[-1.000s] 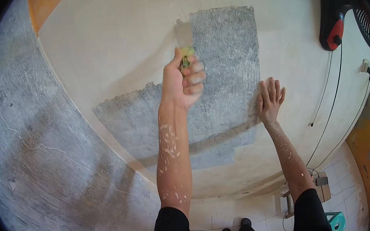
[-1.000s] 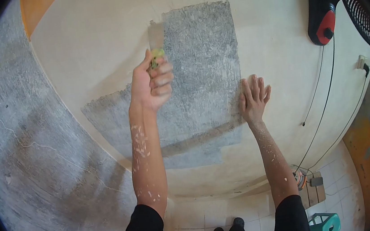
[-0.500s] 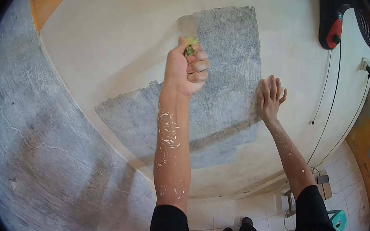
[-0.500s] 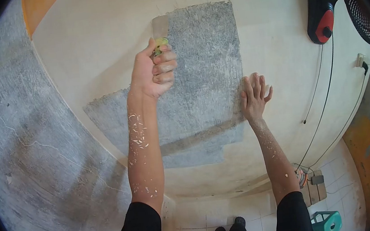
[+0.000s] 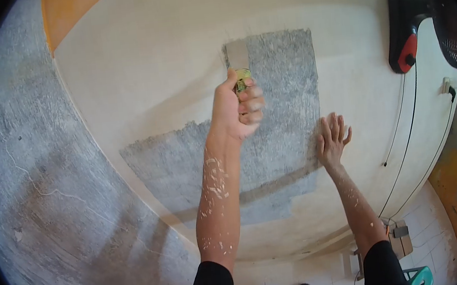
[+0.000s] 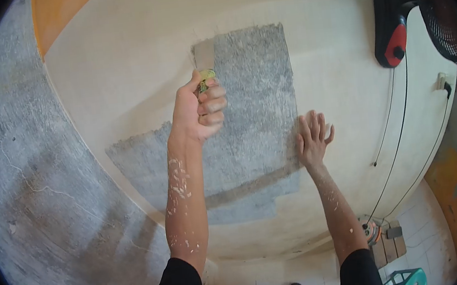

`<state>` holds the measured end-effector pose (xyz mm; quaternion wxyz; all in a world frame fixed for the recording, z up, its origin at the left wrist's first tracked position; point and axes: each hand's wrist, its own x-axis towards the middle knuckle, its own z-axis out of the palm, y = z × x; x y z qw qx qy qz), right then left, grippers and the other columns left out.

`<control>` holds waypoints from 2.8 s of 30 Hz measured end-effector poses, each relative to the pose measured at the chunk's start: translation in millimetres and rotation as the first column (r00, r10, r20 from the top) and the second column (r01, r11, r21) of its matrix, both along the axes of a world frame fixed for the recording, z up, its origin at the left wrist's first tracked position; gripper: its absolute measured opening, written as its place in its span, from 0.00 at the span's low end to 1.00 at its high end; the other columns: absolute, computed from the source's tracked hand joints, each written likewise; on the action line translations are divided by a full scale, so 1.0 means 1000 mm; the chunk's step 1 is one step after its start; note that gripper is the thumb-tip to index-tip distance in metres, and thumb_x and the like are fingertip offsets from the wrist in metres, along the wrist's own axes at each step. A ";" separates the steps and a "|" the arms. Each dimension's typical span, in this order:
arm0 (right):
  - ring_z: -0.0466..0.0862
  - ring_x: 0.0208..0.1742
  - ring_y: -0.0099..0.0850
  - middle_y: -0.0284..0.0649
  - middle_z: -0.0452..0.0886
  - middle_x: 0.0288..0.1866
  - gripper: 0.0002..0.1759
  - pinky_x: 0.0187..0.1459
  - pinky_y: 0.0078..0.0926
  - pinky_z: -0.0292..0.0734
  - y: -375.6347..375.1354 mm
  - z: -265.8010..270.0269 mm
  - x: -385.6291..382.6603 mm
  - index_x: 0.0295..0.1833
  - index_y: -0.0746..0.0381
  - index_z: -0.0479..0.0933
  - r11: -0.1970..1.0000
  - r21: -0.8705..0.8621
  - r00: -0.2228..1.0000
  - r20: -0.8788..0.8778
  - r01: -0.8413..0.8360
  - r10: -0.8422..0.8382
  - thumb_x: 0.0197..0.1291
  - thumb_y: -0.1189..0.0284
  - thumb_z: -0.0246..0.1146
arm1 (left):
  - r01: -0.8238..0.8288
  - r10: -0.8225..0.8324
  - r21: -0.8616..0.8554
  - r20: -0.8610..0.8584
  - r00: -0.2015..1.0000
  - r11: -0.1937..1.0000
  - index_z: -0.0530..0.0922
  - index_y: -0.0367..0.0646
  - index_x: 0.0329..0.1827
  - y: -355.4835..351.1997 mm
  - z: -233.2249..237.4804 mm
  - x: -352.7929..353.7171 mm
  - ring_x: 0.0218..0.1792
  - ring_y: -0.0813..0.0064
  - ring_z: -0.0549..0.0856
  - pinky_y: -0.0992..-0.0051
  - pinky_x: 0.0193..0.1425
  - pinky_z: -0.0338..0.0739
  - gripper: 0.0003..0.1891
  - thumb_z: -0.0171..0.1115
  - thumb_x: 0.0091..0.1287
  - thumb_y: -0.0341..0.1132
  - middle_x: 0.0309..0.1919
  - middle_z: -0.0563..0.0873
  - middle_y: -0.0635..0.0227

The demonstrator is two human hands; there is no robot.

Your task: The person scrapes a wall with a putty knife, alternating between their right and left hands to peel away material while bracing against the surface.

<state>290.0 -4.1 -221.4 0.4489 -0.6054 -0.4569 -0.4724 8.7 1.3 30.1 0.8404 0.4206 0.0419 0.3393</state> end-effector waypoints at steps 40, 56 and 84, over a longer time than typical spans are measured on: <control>0.31 0.84 0.46 0.42 0.38 0.85 0.38 0.73 0.60 0.13 -0.080 -0.030 -0.051 0.82 0.54 0.47 0.741 -0.452 0.817 -0.531 -0.497 0.224 0.74 0.51 0.47 | -0.084 0.105 -0.228 0.079 0.991 0.970 0.74 0.45 0.44 -0.025 -0.230 -0.032 0.11 0.89 0.55 0.85 0.09 0.49 0.26 0.42 0.77 0.60 0.18 0.61 0.81; 0.22 0.83 0.47 0.47 0.27 0.84 0.45 0.73 0.57 0.11 -0.058 -0.064 -0.064 0.82 0.59 0.37 0.740 -0.428 0.770 -0.611 -0.519 0.187 0.73 0.41 0.39 | 0.392 -0.183 -0.283 0.557 0.810 0.875 0.71 0.46 0.38 0.006 -0.183 -0.027 0.12 0.88 0.56 0.85 0.10 0.51 0.23 0.40 0.79 0.57 0.19 0.63 0.79; 0.26 0.84 0.42 0.39 0.30 0.85 0.39 0.74 0.59 0.15 -0.062 -0.046 -0.097 0.83 0.52 0.37 0.802 -0.289 0.686 -0.701 -0.523 0.195 0.75 0.43 0.34 | 0.055 -0.029 -0.265 0.103 0.994 0.963 0.69 0.50 0.30 0.019 -0.151 -0.039 0.10 0.91 0.52 0.86 0.08 0.44 0.26 0.45 0.74 0.63 0.15 0.59 0.83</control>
